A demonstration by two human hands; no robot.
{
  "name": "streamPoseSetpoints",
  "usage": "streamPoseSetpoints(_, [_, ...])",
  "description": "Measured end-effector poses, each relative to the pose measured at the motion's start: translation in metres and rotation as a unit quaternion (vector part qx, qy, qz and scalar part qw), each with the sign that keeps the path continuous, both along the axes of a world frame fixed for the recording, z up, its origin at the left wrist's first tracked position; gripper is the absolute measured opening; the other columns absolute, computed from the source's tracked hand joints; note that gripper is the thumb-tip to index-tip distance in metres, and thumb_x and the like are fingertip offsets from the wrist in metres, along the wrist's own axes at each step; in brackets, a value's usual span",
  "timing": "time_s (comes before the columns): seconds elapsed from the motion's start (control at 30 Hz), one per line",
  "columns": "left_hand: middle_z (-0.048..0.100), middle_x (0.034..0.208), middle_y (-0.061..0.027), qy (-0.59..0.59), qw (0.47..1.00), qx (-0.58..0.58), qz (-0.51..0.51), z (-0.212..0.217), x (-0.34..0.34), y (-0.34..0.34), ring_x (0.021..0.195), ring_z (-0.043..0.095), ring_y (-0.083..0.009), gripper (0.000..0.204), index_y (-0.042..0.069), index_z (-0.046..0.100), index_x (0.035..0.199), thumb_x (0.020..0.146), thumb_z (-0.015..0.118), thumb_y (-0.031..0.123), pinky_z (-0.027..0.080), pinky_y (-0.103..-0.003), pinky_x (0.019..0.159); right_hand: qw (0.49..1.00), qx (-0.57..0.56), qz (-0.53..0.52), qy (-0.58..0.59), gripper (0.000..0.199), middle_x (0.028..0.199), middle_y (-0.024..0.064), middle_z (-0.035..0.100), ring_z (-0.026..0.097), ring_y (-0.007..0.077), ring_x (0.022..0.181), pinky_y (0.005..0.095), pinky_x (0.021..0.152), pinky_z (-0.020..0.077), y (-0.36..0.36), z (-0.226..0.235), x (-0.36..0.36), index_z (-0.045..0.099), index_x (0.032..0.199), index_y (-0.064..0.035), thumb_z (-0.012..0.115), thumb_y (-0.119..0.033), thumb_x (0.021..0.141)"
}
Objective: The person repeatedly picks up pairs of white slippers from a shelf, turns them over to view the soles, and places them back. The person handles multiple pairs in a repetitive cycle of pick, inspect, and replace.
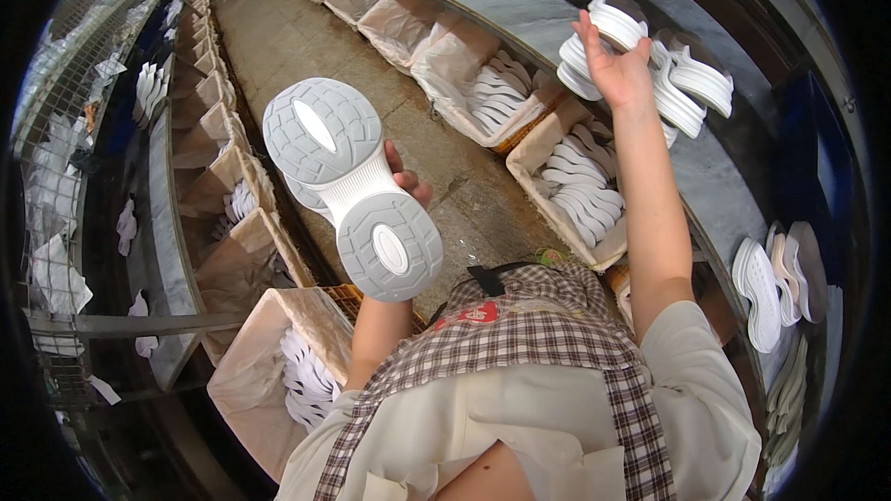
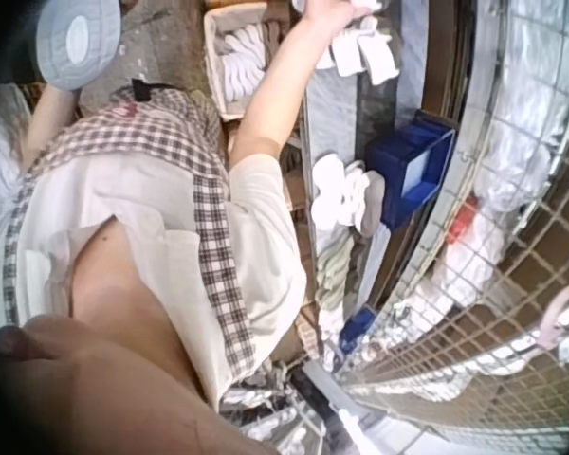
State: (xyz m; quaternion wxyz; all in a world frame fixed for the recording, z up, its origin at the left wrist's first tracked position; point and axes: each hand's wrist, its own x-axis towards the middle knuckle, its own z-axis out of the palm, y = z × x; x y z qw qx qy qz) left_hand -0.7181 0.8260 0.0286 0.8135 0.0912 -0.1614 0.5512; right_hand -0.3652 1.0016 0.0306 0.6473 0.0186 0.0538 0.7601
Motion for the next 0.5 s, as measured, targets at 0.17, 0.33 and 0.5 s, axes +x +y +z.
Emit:
streamPoseSetpoints(0.17, [0.044, 0.138, -0.013, 0.013, 1.0, 0.009, 0.004, -0.004, -0.001, 0.003, 0.101, 0.053, -0.0272, 0.06, 0.012, 0.039, 0.139, 0.088, 0.058, 0.037, 0.042, -0.038, 0.086, 0.99, -0.013, -0.012, -0.137, 0.08, 0.139, 0.0269, 0.035, 0.045, 0.0383, 0.123, 0.0407, 0.096, 0.0484, -0.019, -0.002, 0.005, 0.018, 0.139, 0.0087, 0.034, -0.056, 0.094])
streamPoseSetpoints(0.33, [0.05, 0.128, -0.0138, 0.045, 0.998, -0.032, 0.002, -0.014, -0.004, 0.006, 0.091, 0.05, -0.026, 0.067, 0.01, 0.039, 0.138, 0.086, 0.06, 0.044, 0.045, -0.033, 0.077, 0.981, -0.027, -0.024, -0.189, 0.059, 0.128, 0.0283, 0.046, 0.052, 0.0341, 0.115, 0.0394, 0.092, 0.0513, -0.071, 0.037, -0.024, 0.032, 0.13, 0.0143, 0.039, -0.035, 0.098])
streamPoseSetpoints(0.5, [0.053, 0.118, -0.0157, 0.023, 0.998, -0.023, -0.051, -0.023, 0.002, 0.014, 0.088, 0.045, -0.0241, 0.074, 0.01, 0.04, 0.139, 0.081, 0.065, 0.048, 0.047, -0.032, 0.072, 0.893, 0.14, 0.053, -0.424, 0.033, 0.112, 0.0181, 0.057, 0.061, 0.0229, 0.095, 0.032, 0.077, 0.0552, -0.133, 0.053, -0.089, 0.047, 0.118, 0.0049, 0.052, -0.015, 0.091])
